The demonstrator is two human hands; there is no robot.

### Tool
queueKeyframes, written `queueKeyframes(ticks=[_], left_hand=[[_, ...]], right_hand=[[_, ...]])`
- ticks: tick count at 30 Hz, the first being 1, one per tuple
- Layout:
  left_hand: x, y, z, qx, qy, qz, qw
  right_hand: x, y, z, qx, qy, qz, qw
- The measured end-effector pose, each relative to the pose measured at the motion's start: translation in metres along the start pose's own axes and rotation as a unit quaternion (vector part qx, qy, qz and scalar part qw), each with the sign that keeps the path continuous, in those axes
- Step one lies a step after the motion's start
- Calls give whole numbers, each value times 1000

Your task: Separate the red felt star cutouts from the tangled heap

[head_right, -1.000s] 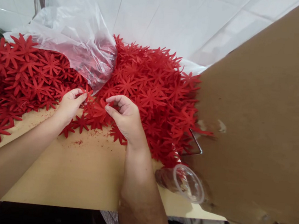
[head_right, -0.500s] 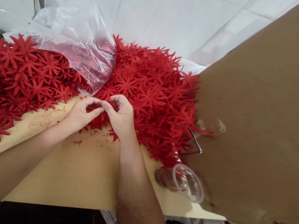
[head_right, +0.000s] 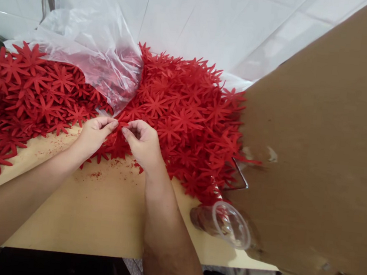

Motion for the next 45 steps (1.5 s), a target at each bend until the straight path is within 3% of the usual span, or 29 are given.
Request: queueKeyframes(ticks=[5, 10, 18, 21, 27, 31, 33, 36, 40, 42, 45], left_hand=[[0, 4, -1, -21, 6, 27, 999], [3, 0, 0, -21, 13, 21, 999], [-13, 6, -7, -22, -66, -32, 997], [-15, 2, -8, 0, -75, -51, 996], [-5, -7, 1, 34, -25, -67, 997], [13, -14, 11, 55, 43, -78, 995], [17, -17, 14, 48, 52, -49, 996], [11, -14, 12, 0, 25, 32, 999], [4, 6, 0, -104, 17, 120, 987], [-3, 10, -5, -89, -9, 80, 993], [-17, 4, -11, 7, -67, -26, 997]], right_hand=[[3, -4, -1, 15, 8, -8, 1000], [-5, -6, -5, 19, -36, -52, 998], [13, -9, 1, 41, 36, -89, 995], [10, -10, 0, 41, 29, -78, 996], [5, -7, -1, 17, 3, -21, 1000], [21, -9, 2, 22, 45, 16, 999], [32, -10, 4, 29, 75, 32, 996], [40, -10, 6, 31, 97, 42, 994], [35, -8, 6, 25, 95, 40, 994], [32, -10, 6, 34, 101, 36, 994], [26, -14, 3, 62, 111, 14, 992]])
Point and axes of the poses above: each hand's wrist, its own z-axis towards the middle knuckle, its own x-axis out of the back of the hand, y = z × x, the point moved 9 cm from there along z, towards the middle knuckle, and after that the axes turned 11 degrees about y, right-handed, at the moved point
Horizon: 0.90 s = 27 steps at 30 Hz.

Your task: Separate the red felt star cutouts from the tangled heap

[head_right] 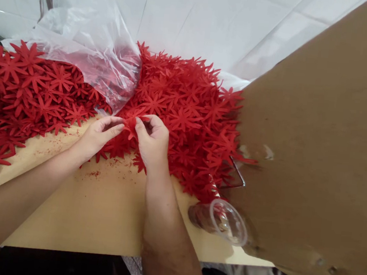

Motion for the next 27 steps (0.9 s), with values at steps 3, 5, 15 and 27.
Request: queueKeyframes(ticks=[3, 5, 15, 27], left_hand=[[-6, -9, -4, 73, -3, -60, 995], [-6, -11, -5, 86, 13, -77, 993], [12, -19, 6, 104, 65, -73, 990], [15, -16, 12, -7, 47, 48, 998]], right_hand=[[-6, -5, -4, 40, 5, -22, 999], [-10, -8, -7, 61, 5, -35, 997], [17, -14, 1, 80, 100, -27, 991], [26, 0, 10, 26, 117, 18, 993]])
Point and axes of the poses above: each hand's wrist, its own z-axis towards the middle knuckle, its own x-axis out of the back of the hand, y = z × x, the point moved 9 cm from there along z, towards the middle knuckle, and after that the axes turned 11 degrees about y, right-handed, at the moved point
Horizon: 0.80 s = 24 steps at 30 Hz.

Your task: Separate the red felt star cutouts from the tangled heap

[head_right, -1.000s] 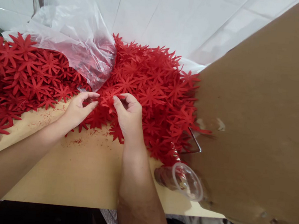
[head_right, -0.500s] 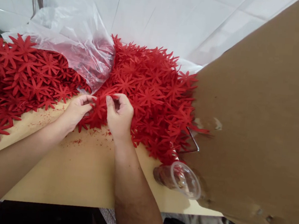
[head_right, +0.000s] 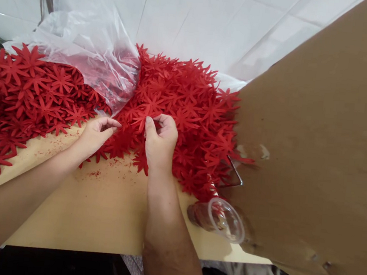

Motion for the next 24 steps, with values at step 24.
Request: queueKeyframes(ticks=[24], left_hand=[[-11, 31, -12, -43, -70, -80, 993]], right_hand=[[-39, 2, -27, -67, -185, 33, 980]])
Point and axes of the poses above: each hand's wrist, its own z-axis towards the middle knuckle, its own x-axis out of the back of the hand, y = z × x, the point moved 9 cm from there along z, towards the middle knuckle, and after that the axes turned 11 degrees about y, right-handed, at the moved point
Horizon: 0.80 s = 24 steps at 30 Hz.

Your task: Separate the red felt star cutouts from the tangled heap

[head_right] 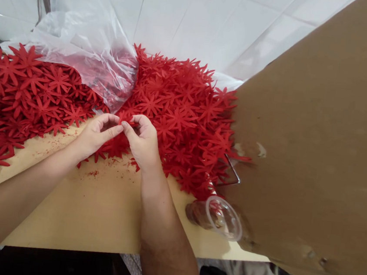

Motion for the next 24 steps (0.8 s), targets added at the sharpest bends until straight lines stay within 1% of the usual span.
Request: queueKeyframes(ticks=[3, 8, 11, 13, 15, 17, 19, 20, 21, 23, 24], left_hand=[[1, 0, 0, -7, 7, 14, 1000], [10, -7, 4, 24, 57, -7, 998], [14, -8, 3, 34, 81, -12, 996], [20, -8, 4, 39, 103, -12, 994], [32, -12, 6, 61, 139, -20, 988], [44, -20, 8, 96, 173, -25, 980], [51, -25, 11, 110, 181, -2, 977], [51, -25, 13, 99, 174, 22, 979], [49, -22, 14, 74, 166, 54, 982], [42, -12, 13, -4, 143, 130, 981], [36, -6, 11, -46, 131, 167, 976]], right_hand=[[1, 1, 0, -3, 10, -5, 1000], [-2, 0, -3, -8, 10, -3, 1000], [-2, -1, -3, 2, 18, -1, 1000], [0, -1, -2, 7, 25, 0, 1000], [7, -1, 0, 6, 43, 10, 999], [18, -2, 4, 7, 74, 29, 997], [30, -5, 7, 9, 102, 45, 994], [33, -5, 8, 9, 107, 48, 993], [34, -5, 9, 7, 106, 48, 993], [33, -4, 9, 3, 95, 39, 995], [30, -4, 9, 6, 89, 31, 996]])
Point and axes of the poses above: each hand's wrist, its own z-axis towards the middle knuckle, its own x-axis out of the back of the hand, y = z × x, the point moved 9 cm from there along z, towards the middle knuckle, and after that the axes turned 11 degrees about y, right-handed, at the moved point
